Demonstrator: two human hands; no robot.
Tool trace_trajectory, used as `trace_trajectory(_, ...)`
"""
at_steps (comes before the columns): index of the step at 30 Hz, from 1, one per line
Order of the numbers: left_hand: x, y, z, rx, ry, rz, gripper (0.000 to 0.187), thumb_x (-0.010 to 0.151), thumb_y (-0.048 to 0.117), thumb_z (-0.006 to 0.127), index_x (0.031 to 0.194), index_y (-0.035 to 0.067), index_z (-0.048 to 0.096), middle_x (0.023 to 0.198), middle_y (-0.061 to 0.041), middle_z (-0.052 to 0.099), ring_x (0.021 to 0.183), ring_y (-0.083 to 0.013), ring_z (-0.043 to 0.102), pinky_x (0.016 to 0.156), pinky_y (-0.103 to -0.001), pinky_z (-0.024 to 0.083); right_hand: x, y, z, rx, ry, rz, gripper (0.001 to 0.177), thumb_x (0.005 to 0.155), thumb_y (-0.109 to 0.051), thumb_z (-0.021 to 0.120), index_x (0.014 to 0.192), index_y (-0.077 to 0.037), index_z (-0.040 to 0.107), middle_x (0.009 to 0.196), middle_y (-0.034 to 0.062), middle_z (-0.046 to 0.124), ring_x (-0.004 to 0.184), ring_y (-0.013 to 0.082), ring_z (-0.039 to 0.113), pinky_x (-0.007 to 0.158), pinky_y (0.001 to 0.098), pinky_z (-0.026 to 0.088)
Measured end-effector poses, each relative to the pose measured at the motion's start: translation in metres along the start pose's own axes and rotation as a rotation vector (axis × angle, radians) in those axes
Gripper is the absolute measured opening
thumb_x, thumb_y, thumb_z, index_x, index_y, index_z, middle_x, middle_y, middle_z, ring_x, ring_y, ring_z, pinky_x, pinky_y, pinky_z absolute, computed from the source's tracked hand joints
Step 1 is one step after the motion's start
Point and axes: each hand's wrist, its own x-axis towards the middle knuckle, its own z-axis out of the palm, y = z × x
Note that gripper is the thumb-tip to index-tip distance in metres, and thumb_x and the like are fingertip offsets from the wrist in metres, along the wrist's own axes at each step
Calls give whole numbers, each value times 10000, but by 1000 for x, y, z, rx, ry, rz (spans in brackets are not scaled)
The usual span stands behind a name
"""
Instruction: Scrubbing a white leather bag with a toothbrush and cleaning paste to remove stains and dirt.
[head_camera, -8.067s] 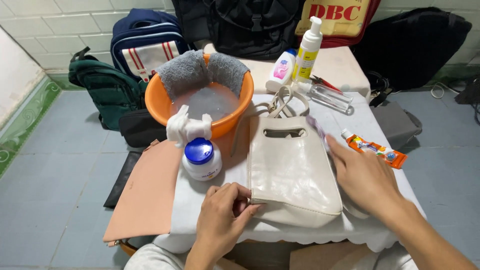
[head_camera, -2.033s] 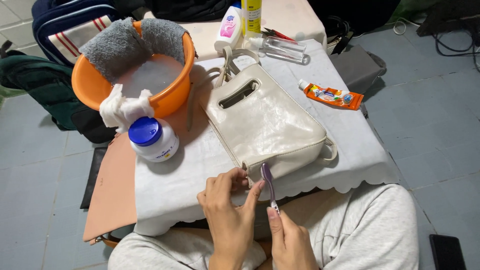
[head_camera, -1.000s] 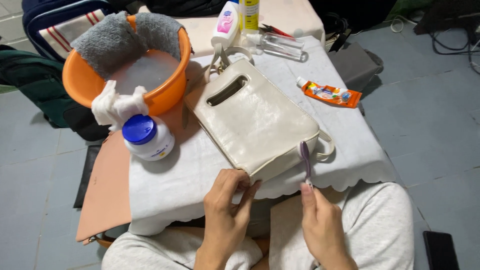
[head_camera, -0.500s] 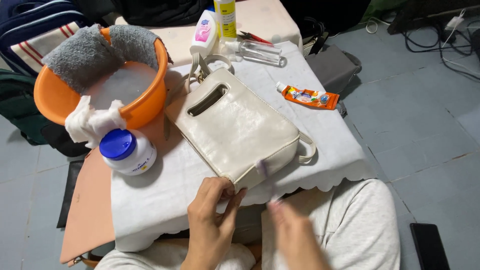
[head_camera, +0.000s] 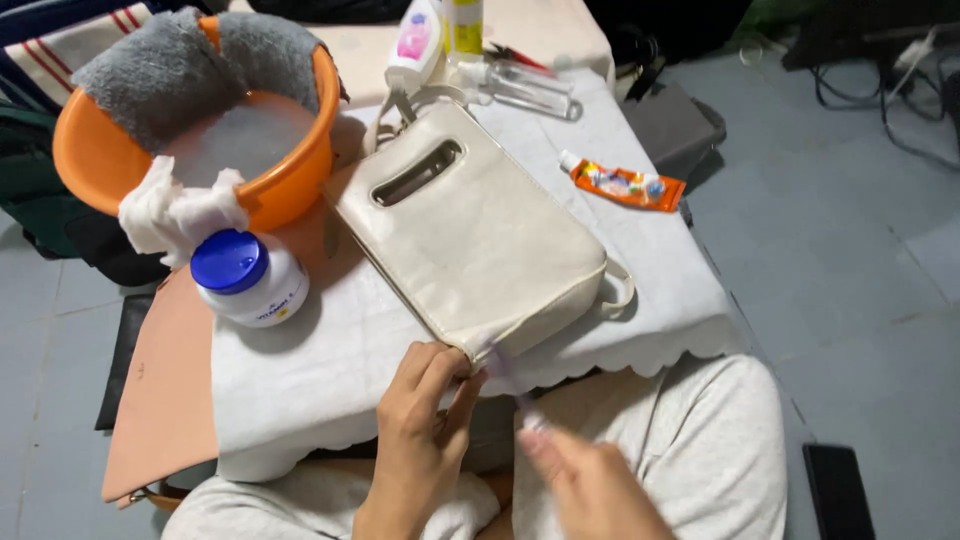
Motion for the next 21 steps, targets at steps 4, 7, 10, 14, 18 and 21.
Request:
trace_trajectory(4, -1, 3, -3, -16, -16, -26, 179, 820, -53, 730, 926, 52, 633, 913, -18, 634, 689, -133, 572, 551, -257, 478, 15, 4, -25, 257, 3, 131, 482, 974, -289, 431, 1436, -188, 521, 1556, 2, 498, 1447, 185, 451, 1184, 397, 425)
trace_trajectory(7, 4, 4, -1, -21, -2, -10, 170, 823, -54, 723, 925, 44, 630, 888, -24, 626, 681, -141, 563, 577, -266, 480, 14, -2, -16, 280, 149, 108, 421, 961, -238, 473, 1329, -117, 639, 1376, 99, 685, 1299, 206, 663, 1098, 352, 546)
trace_trajectory(10, -2, 1, -1, -15, -10, -37, 245, 769, -101, 719, 944, 52, 641, 899, -20, 631, 682, -139, 562, 577, -269, 474, 10, 2, -9, 132, -19, 77, 400, 928, -357, 568, 1272, -231, 728, 1323, 39, 735, 1238, 169, 725, 1096, 358, 538)
trace_trajectory(14, 0, 0, -1, -20, -11, -29, 221, 790, -86, 713, 945, 53, 640, 902, -17, 630, 681, -124, 573, 561, -255, 483, 12, 6, -1, 42, 115, 18, 357, 994, -387, 464, 1114, -170, 721, 542, 43, 658, 391, 126, 550, 394, 281, 442)
trace_trajectory(18, 2, 5, -1, -37, 10, -5, 213, 816, -69, 722, 977, 46, 643, 919, -16, 639, 719, -128, 608, 652, -258, 527, 26, 6, -22, 119, 158, 15, 368, 945, -180, 495, 1266, -111, 663, 1285, 40, 748, 472, 150, 694, 439, 253, 587)
trace_trajectory(21, 1, 3, -1, -15, -7, -26, 179, 826, -57, 725, 945, 52, 647, 898, -12, 639, 671, -114, 580, 546, -246, 489, 23, -7, -21, 112, 187, 117, 420, 950, -139, 497, 1359, -157, 592, 1358, 62, 670, 948, 184, 824, 738, 241, 713)
